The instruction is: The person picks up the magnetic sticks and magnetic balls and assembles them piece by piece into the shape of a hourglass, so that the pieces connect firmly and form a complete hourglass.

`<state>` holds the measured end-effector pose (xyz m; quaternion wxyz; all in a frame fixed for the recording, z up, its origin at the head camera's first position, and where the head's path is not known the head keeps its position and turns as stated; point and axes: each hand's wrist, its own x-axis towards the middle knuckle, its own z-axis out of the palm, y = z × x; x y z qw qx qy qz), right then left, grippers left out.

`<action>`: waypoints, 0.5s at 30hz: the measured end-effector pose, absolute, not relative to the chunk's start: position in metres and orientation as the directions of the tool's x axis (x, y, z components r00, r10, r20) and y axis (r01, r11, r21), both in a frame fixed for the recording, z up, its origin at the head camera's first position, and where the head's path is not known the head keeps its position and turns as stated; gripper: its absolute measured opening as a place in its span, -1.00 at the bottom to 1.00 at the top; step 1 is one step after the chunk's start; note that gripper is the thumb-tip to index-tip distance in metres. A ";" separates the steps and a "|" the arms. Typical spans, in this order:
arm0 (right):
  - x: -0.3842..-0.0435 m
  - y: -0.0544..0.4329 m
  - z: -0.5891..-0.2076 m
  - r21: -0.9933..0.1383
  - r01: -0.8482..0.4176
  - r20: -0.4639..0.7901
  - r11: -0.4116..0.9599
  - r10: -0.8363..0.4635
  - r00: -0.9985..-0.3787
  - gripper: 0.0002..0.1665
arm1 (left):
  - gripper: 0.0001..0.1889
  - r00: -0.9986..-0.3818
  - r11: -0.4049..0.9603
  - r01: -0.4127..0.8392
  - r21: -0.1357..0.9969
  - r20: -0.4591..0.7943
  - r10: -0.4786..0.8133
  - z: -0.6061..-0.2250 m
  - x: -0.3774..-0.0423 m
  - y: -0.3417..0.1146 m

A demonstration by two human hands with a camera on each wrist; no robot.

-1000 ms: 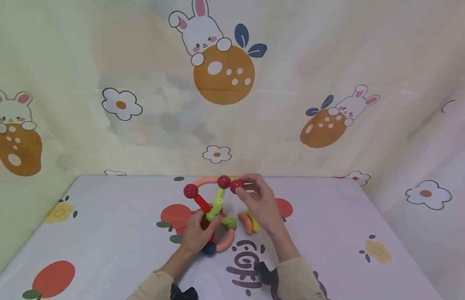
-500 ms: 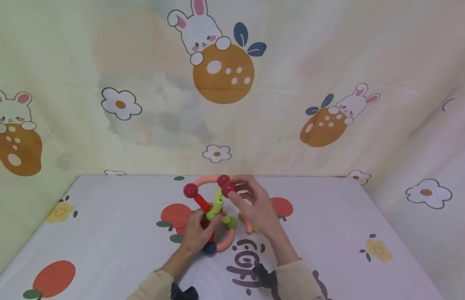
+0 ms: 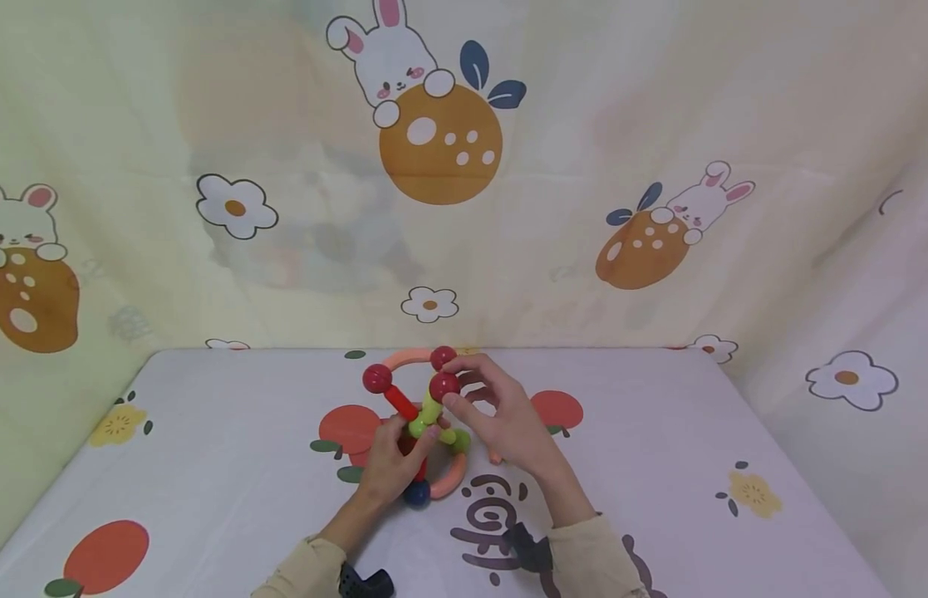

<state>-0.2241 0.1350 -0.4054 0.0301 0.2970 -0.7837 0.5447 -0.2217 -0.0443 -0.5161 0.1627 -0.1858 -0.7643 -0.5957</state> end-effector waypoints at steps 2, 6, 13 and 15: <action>-0.223 0.135 -0.405 -0.837 -0.494 0.365 0.234 -0.433 -0.824 -0.57 | -0.79 -0.881 0.230 0.472 0.851 0.464 0.093 -0.516 -0.221 -0.044; -0.220 0.134 -0.403 -0.840 -0.486 0.353 0.239 -0.440 -0.826 -0.57 | -0.81 -0.883 0.258 0.467 0.845 0.459 0.097 -0.515 -0.221 -0.045; -0.219 0.133 -0.402 -0.834 -0.497 0.355 0.242 -0.455 -0.817 -0.56 | -0.79 -0.882 0.284 0.469 0.836 0.462 0.095 -0.514 -0.220 -0.045; -0.219 0.132 -0.403 -0.835 -0.496 0.356 0.238 -0.455 -0.817 -0.55 | -0.78 -0.884 0.290 0.464 0.837 0.458 0.093 -0.514 -0.220 -0.046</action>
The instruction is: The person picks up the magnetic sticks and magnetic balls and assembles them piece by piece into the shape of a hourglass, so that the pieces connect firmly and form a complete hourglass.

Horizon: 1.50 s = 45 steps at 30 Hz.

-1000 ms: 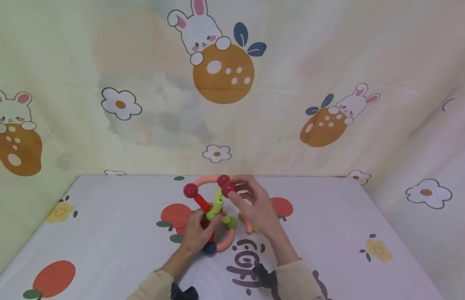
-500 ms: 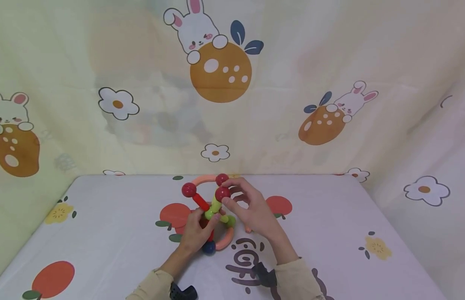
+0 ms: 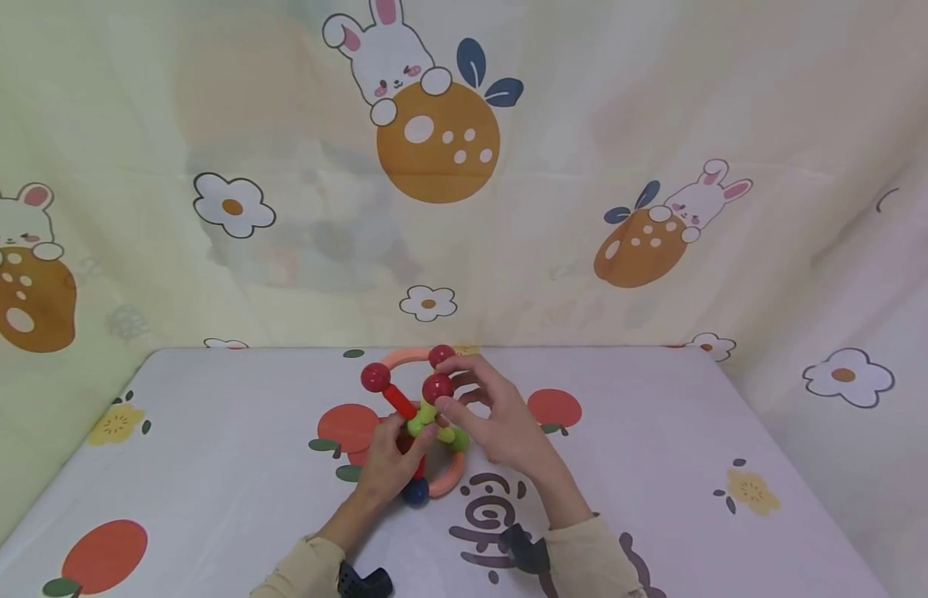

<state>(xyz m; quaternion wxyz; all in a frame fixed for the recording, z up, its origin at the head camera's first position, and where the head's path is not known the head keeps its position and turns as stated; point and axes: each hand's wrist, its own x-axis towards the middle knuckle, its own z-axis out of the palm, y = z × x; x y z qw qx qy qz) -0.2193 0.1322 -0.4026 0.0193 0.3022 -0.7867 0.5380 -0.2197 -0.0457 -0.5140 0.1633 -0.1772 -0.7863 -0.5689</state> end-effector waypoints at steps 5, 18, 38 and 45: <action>-0.219 0.129 -0.404 -0.843 -0.490 0.355 0.222 -0.454 -0.817 -0.56 | -0.77 -0.885 0.301 0.462 0.834 0.455 0.098 -0.515 -0.220 -0.047; -0.218 0.129 -0.402 -0.851 -0.484 0.353 0.202 -0.463 -0.813 -0.56 | -0.78 -0.869 0.312 0.489 0.815 0.485 0.096 -0.517 -0.221 -0.046; -0.226 0.140 -0.407 -0.869 -0.447 0.325 0.210 -0.439 -0.838 -0.64 | -0.79 -0.884 0.311 0.462 0.831 0.461 0.081 -0.516 -0.220 -0.046; -0.229 0.145 -0.410 -0.861 -0.457 0.331 0.223 -0.437 -0.836 -0.67 | -0.80 -0.886 0.310 0.457 0.834 0.458 0.077 -0.516 -0.220 -0.046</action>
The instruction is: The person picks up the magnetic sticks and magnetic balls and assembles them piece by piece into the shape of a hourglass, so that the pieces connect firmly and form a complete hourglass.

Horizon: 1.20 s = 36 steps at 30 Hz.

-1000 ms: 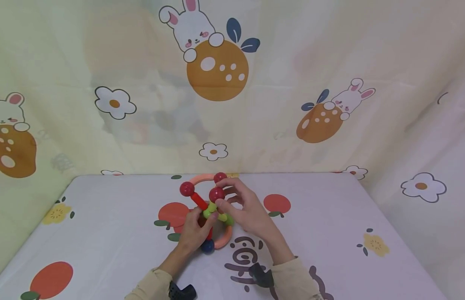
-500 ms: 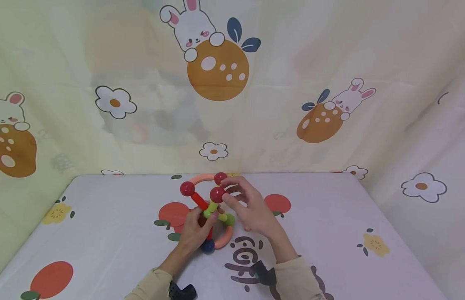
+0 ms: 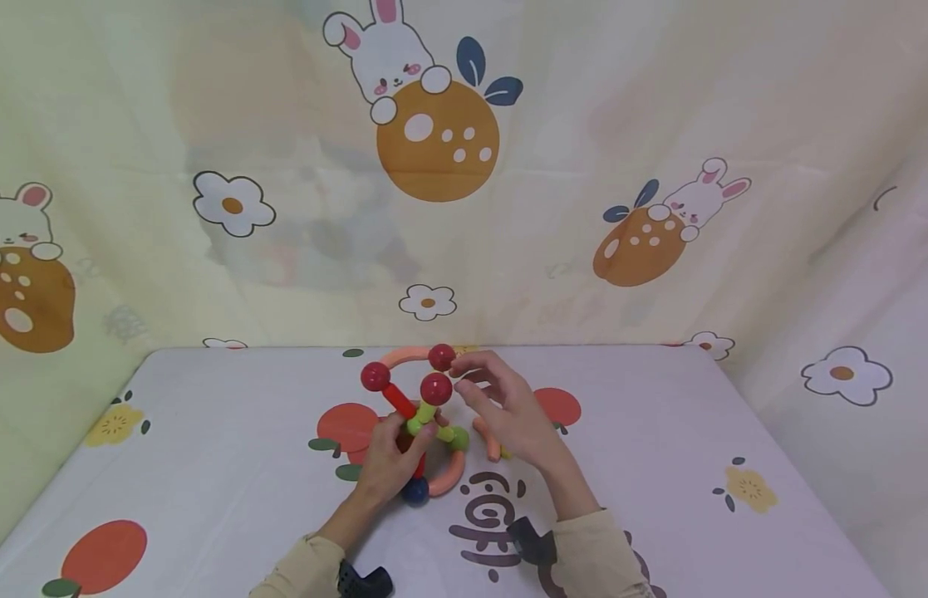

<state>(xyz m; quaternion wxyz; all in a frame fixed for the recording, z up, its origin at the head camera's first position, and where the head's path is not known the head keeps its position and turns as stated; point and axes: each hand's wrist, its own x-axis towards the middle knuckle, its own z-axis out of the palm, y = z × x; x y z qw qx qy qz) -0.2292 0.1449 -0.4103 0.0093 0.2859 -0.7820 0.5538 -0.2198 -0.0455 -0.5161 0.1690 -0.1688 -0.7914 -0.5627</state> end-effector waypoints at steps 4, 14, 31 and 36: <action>-0.232 0.147 -0.413 -0.861 -0.452 0.324 0.232 -0.436 -0.840 -0.69 | -0.80 -0.885 0.320 0.459 0.829 0.459 0.079 -0.516 -0.220 -0.045; -0.236 0.152 -0.418 -0.866 -0.401 0.257 0.299 -0.422 -0.869 -0.70 | -0.77 -0.876 0.318 0.478 0.818 0.471 0.104 -0.516 -0.220 -0.046; -0.247 0.163 -0.430 -0.856 -0.309 0.121 0.414 -0.420 -0.899 -0.71 | -0.80 -0.892 0.311 0.446 0.839 0.446 0.077 -0.515 -0.220 -0.045; -0.250 0.165 -0.435 -0.850 -0.285 0.092 0.444 -0.406 -0.909 -0.72 | -0.79 -0.888 0.318 0.453 0.833 0.454 0.075 -0.516 -0.220 -0.045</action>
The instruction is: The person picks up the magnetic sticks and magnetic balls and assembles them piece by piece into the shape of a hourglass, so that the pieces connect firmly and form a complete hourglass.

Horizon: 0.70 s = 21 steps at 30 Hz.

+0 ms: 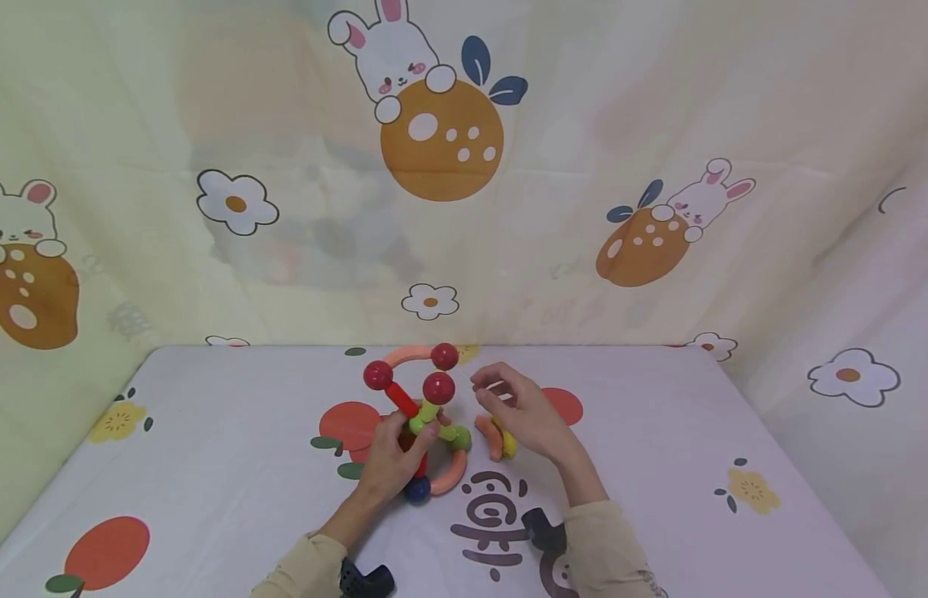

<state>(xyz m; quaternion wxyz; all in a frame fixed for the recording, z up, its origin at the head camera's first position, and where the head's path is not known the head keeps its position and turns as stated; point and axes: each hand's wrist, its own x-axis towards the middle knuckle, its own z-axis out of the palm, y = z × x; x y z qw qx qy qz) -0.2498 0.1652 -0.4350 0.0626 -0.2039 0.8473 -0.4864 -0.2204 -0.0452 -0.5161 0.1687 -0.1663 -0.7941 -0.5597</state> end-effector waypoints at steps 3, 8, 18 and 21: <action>-0.252 0.167 -0.438 -0.853 -0.269 0.077 0.447 -0.402 -0.912 -0.72 | -0.78 -0.888 0.324 0.452 0.831 0.455 0.072 -0.516 -0.220 -0.045; -0.255 0.169 -0.442 -0.853 -0.247 0.057 0.459 -0.389 -0.920 -0.71 | -0.79 -0.882 0.324 0.463 0.825 0.467 0.072 -0.515 -0.220 -0.045; -0.259 0.175 -0.450 -0.817 -0.221 0.027 0.533 -0.347 -0.938 -0.73 | -0.80 -0.869 0.324 0.485 0.812 0.490 0.072 -0.515 -0.220 -0.045; -0.261 0.177 -0.454 -0.773 -0.238 0.031 0.588 -0.339 -0.940 -0.71 | -0.79 -0.871 0.329 0.481 0.813 0.486 0.070 -0.516 -0.221 -0.045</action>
